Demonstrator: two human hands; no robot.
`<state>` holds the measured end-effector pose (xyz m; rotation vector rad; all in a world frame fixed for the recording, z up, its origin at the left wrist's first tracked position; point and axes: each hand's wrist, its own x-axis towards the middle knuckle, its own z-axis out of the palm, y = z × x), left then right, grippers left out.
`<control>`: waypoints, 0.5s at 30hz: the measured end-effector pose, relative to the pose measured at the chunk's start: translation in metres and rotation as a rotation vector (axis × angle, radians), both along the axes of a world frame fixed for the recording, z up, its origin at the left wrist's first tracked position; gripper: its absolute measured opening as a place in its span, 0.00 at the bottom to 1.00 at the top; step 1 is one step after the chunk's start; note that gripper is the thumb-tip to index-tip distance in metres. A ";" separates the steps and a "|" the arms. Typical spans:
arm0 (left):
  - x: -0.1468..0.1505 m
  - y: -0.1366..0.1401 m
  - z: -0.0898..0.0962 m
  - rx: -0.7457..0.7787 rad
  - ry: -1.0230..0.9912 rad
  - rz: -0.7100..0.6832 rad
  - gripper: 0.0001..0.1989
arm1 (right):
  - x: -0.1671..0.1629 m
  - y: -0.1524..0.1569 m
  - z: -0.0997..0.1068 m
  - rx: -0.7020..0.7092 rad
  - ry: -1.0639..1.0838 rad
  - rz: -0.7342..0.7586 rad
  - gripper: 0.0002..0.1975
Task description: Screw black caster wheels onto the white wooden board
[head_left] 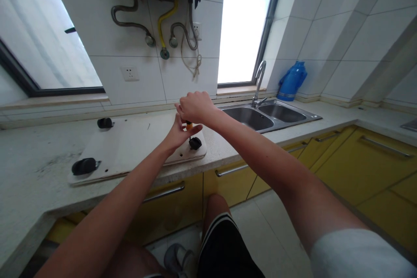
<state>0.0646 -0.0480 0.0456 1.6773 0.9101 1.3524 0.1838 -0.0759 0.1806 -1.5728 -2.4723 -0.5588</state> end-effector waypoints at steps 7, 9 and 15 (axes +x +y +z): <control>-0.036 0.000 -0.036 -0.147 0.310 -0.187 0.45 | -0.001 0.008 0.003 -0.013 0.018 -0.050 0.25; -0.038 0.001 -0.037 -0.161 0.332 -0.233 0.41 | -0.002 0.011 0.005 -0.028 0.021 -0.062 0.25; -0.026 -0.001 -0.047 -0.063 0.375 -0.103 0.28 | -0.002 0.015 0.008 -0.120 0.014 -0.069 0.31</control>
